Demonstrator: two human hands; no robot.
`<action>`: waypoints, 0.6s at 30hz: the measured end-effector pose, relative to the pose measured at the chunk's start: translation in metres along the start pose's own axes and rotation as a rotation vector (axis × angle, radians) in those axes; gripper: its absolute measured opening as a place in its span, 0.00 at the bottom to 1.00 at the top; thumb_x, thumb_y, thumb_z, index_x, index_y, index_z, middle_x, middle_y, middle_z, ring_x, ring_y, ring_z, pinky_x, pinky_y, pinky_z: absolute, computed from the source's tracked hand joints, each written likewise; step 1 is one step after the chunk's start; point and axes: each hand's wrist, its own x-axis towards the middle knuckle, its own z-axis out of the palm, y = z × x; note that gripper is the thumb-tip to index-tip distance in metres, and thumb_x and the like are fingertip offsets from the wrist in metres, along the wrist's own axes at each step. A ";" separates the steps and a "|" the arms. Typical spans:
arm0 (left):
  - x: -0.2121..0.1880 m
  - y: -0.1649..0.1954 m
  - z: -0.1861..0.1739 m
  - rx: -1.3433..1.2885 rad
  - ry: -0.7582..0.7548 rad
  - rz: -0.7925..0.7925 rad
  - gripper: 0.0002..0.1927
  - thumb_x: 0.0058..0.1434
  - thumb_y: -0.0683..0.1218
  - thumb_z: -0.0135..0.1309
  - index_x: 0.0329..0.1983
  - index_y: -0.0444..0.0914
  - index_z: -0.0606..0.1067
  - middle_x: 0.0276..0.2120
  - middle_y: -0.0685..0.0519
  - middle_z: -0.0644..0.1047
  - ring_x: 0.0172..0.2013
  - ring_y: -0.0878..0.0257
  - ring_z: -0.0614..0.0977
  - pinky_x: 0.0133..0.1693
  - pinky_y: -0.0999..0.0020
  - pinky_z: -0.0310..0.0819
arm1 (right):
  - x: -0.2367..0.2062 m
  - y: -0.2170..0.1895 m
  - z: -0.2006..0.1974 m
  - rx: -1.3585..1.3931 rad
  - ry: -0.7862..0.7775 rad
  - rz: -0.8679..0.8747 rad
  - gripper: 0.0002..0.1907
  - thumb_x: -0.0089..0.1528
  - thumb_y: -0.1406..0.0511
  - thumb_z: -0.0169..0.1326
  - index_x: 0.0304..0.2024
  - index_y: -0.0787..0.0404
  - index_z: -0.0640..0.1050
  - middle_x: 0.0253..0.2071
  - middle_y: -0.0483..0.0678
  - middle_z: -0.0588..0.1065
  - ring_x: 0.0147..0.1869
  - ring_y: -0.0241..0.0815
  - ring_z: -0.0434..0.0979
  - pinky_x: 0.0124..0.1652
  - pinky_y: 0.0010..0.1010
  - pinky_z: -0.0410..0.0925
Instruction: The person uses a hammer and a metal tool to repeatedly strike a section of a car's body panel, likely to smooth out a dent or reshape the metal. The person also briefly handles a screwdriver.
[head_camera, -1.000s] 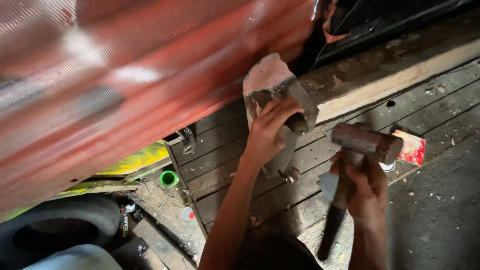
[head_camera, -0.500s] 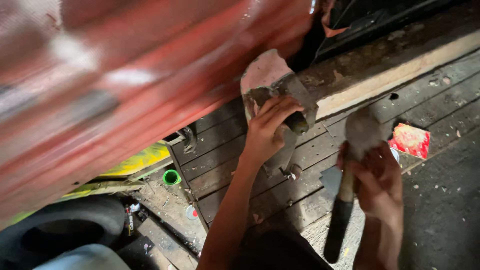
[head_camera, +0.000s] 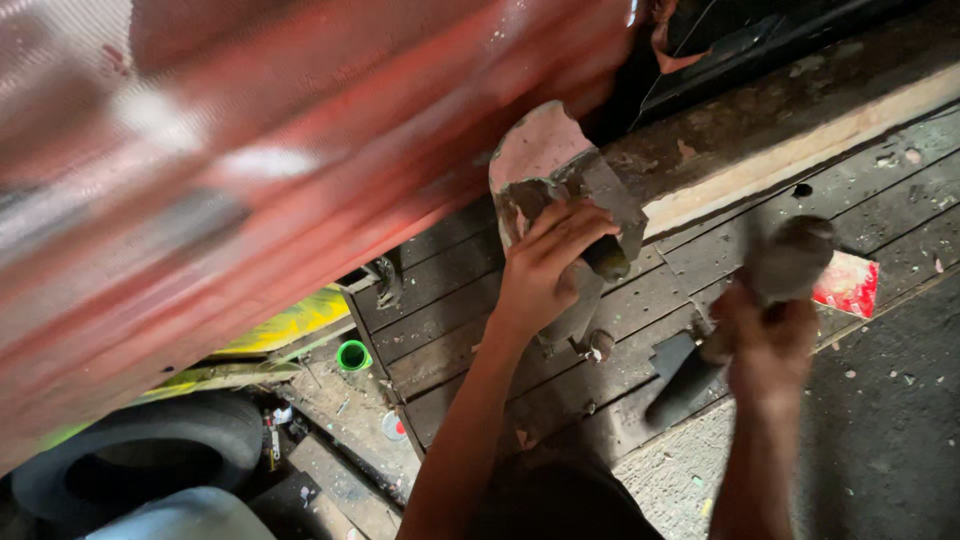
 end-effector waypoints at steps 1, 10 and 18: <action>0.001 -0.001 0.000 -0.016 0.002 -0.008 0.33 0.41 0.25 0.50 0.52 0.36 0.76 0.52 0.50 0.79 0.59 0.50 0.79 0.59 0.59 0.75 | 0.001 -0.010 -0.001 0.065 -0.074 -0.043 0.18 0.68 0.72 0.55 0.60 0.68 0.69 0.46 0.49 0.74 0.44 0.36 0.77 0.42 0.30 0.72; 0.001 -0.003 0.004 -0.071 0.122 -0.039 0.32 0.42 0.24 0.44 0.51 0.35 0.76 0.52 0.48 0.79 0.60 0.49 0.79 0.65 0.55 0.72 | -0.025 -0.003 0.017 0.120 -0.318 -0.202 0.41 0.61 0.74 0.60 0.70 0.65 0.52 0.47 0.56 0.71 0.35 0.37 0.72 0.28 0.27 0.69; -0.001 -0.003 0.007 -0.021 0.099 -0.016 0.34 0.43 0.23 0.48 0.53 0.36 0.76 0.54 0.49 0.79 0.62 0.49 0.78 0.64 0.57 0.73 | -0.064 -0.012 0.019 -0.459 -0.048 -0.363 0.17 0.64 0.70 0.62 0.53 0.63 0.72 0.44 0.48 0.74 0.46 0.35 0.74 0.43 0.35 0.69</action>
